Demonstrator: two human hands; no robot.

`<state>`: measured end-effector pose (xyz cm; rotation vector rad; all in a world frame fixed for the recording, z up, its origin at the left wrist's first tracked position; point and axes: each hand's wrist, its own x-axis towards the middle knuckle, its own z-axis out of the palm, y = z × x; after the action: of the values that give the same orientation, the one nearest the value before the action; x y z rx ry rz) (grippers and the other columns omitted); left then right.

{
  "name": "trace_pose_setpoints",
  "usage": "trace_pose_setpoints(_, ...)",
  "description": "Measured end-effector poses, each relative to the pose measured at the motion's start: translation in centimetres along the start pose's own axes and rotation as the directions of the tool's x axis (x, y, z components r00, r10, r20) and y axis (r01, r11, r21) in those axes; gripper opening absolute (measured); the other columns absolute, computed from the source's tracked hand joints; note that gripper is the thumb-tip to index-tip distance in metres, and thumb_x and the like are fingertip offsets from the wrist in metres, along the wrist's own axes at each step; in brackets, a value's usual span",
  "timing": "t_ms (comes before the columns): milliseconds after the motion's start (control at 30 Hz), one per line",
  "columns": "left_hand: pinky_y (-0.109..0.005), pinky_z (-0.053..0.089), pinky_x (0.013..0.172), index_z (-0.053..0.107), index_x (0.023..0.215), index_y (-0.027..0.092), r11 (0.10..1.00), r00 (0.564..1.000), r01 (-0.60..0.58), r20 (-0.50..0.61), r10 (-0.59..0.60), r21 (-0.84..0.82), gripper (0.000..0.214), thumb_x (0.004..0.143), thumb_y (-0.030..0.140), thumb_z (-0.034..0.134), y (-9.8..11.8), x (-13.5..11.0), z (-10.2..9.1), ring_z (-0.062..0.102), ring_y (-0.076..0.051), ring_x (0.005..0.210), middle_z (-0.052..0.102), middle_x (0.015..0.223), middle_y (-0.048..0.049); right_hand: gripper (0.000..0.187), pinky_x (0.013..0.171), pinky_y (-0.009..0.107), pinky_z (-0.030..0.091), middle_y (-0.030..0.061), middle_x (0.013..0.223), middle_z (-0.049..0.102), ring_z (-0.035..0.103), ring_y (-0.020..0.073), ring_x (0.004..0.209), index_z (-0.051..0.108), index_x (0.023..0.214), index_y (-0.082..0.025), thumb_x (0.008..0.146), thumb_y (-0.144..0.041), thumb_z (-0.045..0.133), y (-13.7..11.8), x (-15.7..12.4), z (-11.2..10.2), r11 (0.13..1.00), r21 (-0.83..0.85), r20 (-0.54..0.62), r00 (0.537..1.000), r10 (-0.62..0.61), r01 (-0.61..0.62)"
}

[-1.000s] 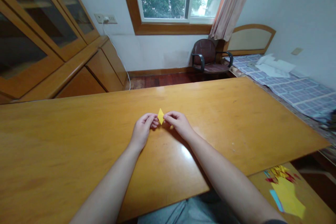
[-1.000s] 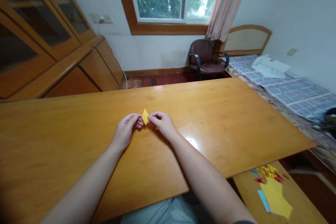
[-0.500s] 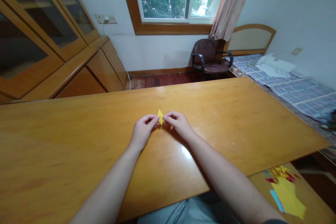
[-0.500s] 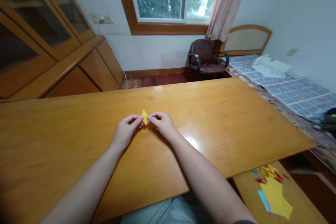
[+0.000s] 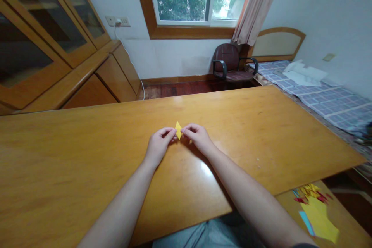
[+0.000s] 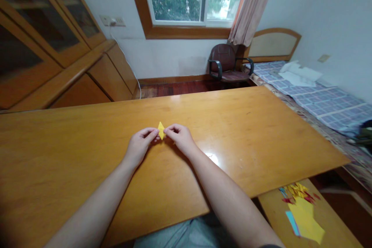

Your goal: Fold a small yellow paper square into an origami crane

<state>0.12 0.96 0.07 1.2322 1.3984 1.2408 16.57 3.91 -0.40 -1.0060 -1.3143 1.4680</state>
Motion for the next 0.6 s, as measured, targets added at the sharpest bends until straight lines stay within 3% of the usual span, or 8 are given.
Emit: trace_pose_setpoints(600,-0.025,0.045,0.065,0.068,0.082,0.016,0.997,0.998,0.016,0.059,-0.012,-0.076,0.029,0.075,0.043,0.073,-0.04,-0.08,0.15,0.057,-0.013,0.064,0.065,0.068,-0.0005,0.022,0.060,0.026,0.041,0.0005,0.065,0.063,0.053,0.0127,0.060,0.067,0.071,-0.017,0.074,-0.039,0.070,0.03,-0.03,0.00,0.999,0.035,-0.020,1.000,0.013,-0.012)
